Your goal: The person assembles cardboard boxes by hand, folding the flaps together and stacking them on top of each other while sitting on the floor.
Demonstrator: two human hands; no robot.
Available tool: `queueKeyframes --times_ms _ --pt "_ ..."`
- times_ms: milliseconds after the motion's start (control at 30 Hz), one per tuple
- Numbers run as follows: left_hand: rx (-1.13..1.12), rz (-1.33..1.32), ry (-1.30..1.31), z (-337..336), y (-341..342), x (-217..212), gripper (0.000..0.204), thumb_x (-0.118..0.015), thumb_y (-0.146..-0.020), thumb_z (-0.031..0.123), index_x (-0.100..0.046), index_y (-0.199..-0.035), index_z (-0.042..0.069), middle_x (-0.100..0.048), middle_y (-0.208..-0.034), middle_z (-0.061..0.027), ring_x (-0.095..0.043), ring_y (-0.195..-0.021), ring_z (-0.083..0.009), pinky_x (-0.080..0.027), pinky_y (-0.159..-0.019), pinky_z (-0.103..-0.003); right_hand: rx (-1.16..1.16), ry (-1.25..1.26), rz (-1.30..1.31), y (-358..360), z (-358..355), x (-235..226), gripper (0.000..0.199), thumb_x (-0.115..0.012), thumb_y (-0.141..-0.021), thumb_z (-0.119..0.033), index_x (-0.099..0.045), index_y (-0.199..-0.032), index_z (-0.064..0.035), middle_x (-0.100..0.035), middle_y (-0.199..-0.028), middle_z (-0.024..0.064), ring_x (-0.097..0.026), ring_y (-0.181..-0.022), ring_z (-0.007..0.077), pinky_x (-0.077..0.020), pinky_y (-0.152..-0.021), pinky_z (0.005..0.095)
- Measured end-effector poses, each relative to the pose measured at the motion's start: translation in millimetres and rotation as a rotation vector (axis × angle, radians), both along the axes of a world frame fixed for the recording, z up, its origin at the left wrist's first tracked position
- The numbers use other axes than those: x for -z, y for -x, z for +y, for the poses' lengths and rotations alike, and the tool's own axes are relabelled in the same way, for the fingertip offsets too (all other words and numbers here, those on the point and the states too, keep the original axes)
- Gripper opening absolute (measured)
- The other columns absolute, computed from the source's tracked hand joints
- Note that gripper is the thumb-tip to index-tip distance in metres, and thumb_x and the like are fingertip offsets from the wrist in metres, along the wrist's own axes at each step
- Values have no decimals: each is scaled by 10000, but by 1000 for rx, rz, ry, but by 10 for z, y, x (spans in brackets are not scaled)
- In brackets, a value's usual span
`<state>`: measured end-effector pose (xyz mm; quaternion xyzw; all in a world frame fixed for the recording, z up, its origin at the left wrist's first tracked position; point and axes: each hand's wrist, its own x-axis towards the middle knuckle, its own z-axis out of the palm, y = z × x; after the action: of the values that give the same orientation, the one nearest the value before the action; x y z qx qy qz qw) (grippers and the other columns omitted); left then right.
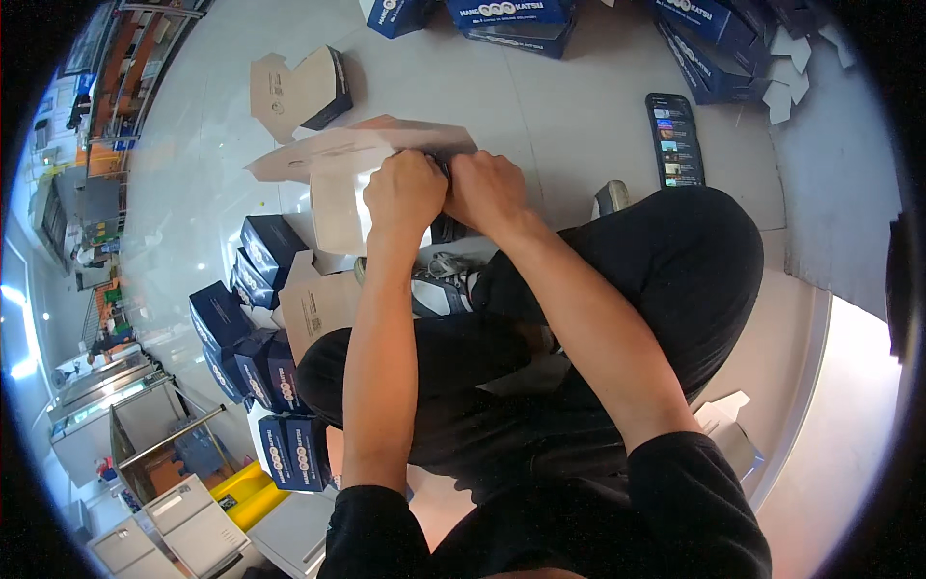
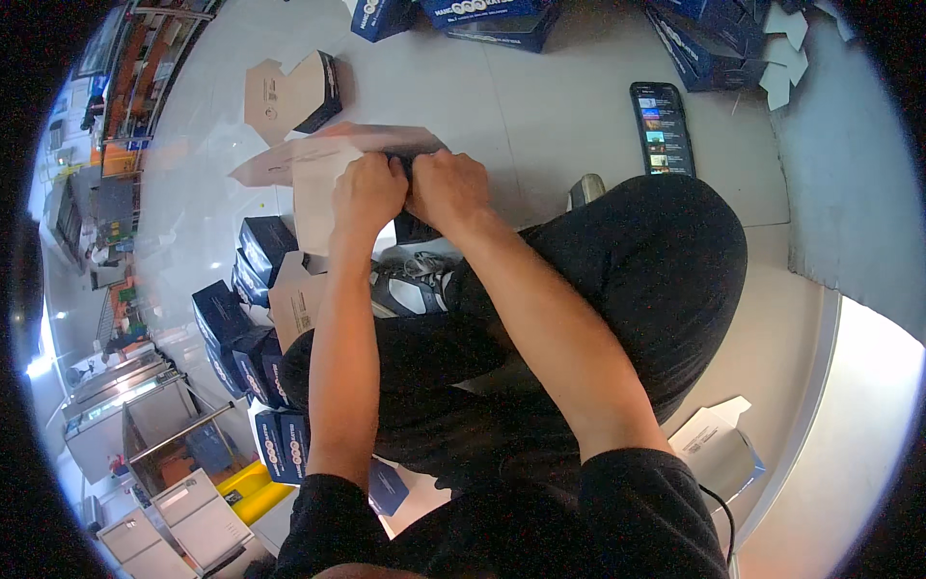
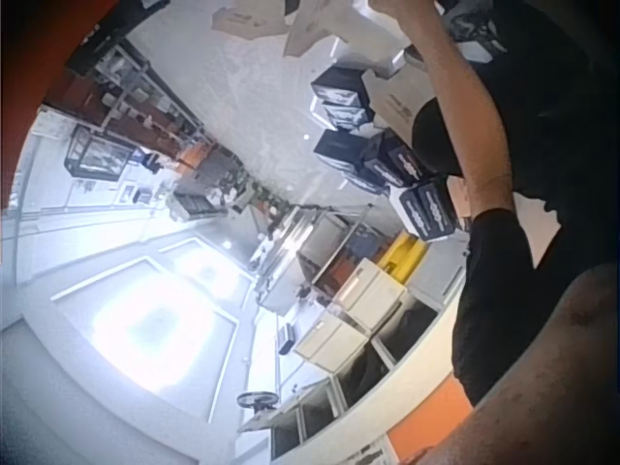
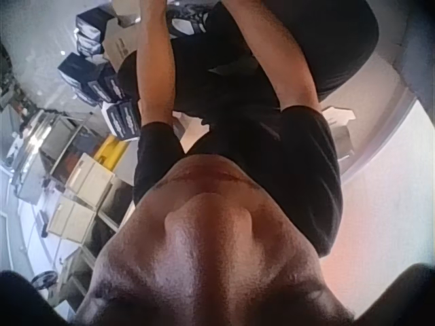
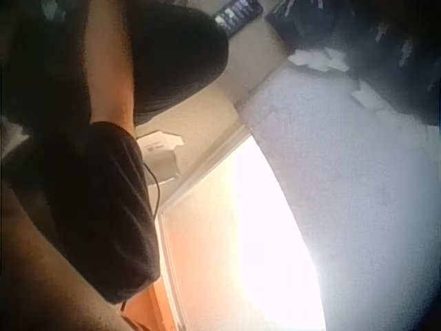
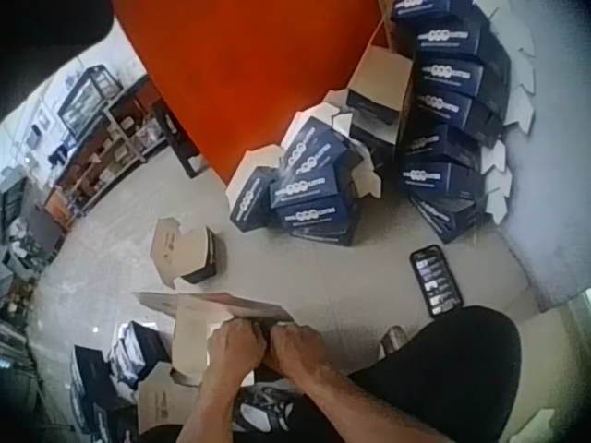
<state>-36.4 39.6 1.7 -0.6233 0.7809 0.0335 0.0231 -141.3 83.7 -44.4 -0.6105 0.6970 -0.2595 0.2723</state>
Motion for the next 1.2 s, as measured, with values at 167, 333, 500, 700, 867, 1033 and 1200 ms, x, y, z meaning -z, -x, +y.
queueKeyframes --times_ms 167,333,500,700,867,1033,1200 --pt "19 -80 -83 48 28 -35 280 -575 -867 229 -734 -869 -1 -715 -916 -256 -702 -887 -446 -564 -779 -515 -6 57 -42 -46 41 110 229 -677 -789 -262 -743 -794 -43 -715 -830 226 -716 -802 401 -578 -727 490" --pt "19 -142 -171 -54 -51 73 288 -573 -868 232 -736 -893 -4 -715 -953 -259 -691 -940 -451 -552 -818 -511 -51 60 -103 -78 27 122 244 -670 -792 -264 -733 -785 -29 -706 -815 238 -708 -801 420 -574 -724 501" --pt "88 277 -359 -118 -363 94 355 -561 -929 327 -741 -881 24 -726 -997 -216 -682 -914 -465 -531 -829 -515 54 -16 -164 -104 3 154 325 -637 -852 -310 -731 -802 -3 -703 -830 257 -703 -837 427 -565 -767 512" --pt "-191 92 370 -119 -1158 -117 510 -452 -1002 469 -693 -1053 23 -701 -1052 -249 -650 -967 -482 -502 -879 -528 -39 14 -86 -139 52 -81 448 -555 -928 -414 -689 -794 -8 -687 -793 233 -674 -787 433 -534 -738 541" --pt "-387 59 118 -290 -1610 241 448 -411 -1024 370 -667 -1041 2 -678 -1055 -293 -633 -1004 -498 -495 -895 -551 -79 51 -18 -293 97 7 342 -538 -916 -260 -718 -791 2 -697 -807 264 -700 -781 440 -557 -736 534" --pt "-330 78 86 -231 -1538 397 421 -424 -1018 310 -685 -959 -16 -690 -949 -296 -650 -929 -507 -505 -863 -568 -53 95 84 -238 57 49 299 -529 -915 -213 -710 -797 -6 -696 -794 258 -699 -768 439 -557 -722 537" --pt "-397 107 114 -112 -1453 376 405 -432 -1015 300 -685 -969 -13 -690 -930 -298 -657 -919 -492 -507 -851 -562 -80 114 119 -187 53 7 311 -525 -927 -227 -698 -803 -1 -701 -804 243 -694 -753 437 -555 -729 538"
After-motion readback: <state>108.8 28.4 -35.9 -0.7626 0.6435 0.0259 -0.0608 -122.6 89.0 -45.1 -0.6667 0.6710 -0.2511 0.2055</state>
